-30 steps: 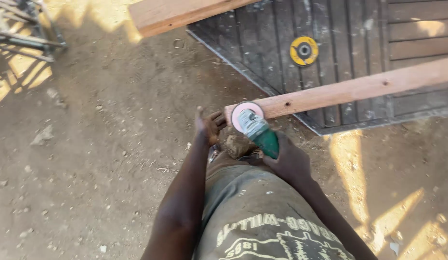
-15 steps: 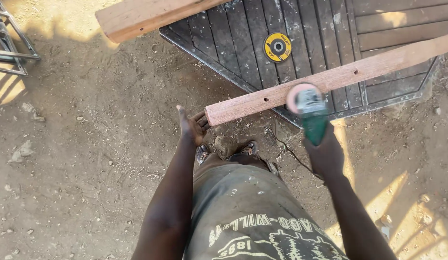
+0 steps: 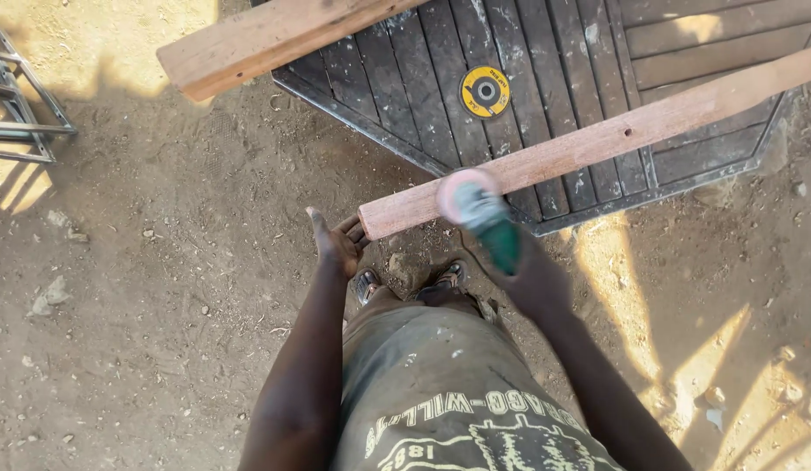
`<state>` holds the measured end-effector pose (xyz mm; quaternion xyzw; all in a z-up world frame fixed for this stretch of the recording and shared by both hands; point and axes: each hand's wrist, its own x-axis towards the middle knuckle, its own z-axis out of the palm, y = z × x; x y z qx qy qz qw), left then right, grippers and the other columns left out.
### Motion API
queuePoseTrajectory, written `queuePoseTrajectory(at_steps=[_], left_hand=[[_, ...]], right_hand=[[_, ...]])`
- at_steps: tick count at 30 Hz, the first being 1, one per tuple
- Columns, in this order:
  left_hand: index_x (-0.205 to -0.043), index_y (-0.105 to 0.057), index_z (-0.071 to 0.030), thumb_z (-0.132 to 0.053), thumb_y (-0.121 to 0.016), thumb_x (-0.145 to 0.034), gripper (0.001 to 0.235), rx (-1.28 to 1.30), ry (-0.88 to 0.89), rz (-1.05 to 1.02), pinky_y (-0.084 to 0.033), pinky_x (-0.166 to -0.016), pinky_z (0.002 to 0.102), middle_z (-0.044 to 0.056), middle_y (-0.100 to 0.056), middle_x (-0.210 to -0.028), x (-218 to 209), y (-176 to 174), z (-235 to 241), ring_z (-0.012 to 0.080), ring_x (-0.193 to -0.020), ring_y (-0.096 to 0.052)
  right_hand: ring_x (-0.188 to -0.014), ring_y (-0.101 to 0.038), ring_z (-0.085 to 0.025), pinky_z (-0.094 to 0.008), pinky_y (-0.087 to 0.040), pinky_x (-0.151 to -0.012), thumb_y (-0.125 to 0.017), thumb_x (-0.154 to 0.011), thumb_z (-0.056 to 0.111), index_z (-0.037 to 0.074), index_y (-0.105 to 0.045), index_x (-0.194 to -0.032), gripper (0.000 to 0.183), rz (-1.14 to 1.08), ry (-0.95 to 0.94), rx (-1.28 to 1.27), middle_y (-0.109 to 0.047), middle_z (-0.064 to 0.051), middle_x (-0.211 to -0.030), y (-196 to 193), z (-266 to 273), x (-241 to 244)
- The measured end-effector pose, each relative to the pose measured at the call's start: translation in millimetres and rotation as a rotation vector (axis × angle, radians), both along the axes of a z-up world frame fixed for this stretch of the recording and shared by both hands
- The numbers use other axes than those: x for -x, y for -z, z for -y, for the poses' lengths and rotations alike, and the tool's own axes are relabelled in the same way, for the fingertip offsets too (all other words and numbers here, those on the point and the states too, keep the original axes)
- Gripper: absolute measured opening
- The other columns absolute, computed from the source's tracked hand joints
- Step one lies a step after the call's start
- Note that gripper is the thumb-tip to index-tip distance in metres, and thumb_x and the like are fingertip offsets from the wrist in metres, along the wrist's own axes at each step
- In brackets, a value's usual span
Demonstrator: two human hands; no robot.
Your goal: Sanding curved and straight wooden planks using an angle grinder with a sanding disc
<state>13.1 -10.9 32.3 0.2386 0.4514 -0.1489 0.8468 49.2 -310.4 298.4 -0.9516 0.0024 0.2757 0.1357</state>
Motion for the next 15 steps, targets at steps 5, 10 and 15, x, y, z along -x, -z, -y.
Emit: queuePoseTrajectory(at_steps=[5,10,15], left_hand=[[-0.127,-0.064,-0.02,-0.1,-0.013,-0.075,0.108,-0.047,0.037,0.014,-0.03,-0.072,0.038,0.008,-0.076,-0.109,-3,13,0,0.0285,-0.086,-0.071],[-0.124,-0.066,-0.022,-0.099,-0.013,-0.076,0.105,-0.062,0.077,-0.005,-0.028,-0.072,0.038,0.005,-0.077,-0.107,-2,15,1,0.0262,-0.086,-0.07],[-0.133,-0.063,-0.019,-0.1,-0.01,-0.076,0.112,-0.033,0.034,-0.007,-0.027,-0.087,0.043,0.011,-0.075,-0.122,3,22,1,0.0348,-0.103,-0.07]], right_hand=[[-0.118,-0.063,-0.05,-0.065,-0.048,-0.101,-0.063,-0.089,0.045,0.015,-0.03,-0.158,0.083,0.178,0.229,0.14,-0.061,-0.025,-0.13,-19,65,-37],[-0.106,-0.066,-0.055,-0.066,-0.051,-0.089,-0.07,-0.09,0.041,0.006,-0.039,-0.145,0.072,0.327,0.274,0.137,-0.066,-0.031,-0.111,-12,72,-43],[-0.114,-0.064,-0.053,-0.068,-0.05,-0.098,-0.071,-0.086,0.038,0.016,-0.02,-0.163,0.095,0.048,0.135,0.009,-0.06,-0.026,-0.132,-4,-11,-17]])
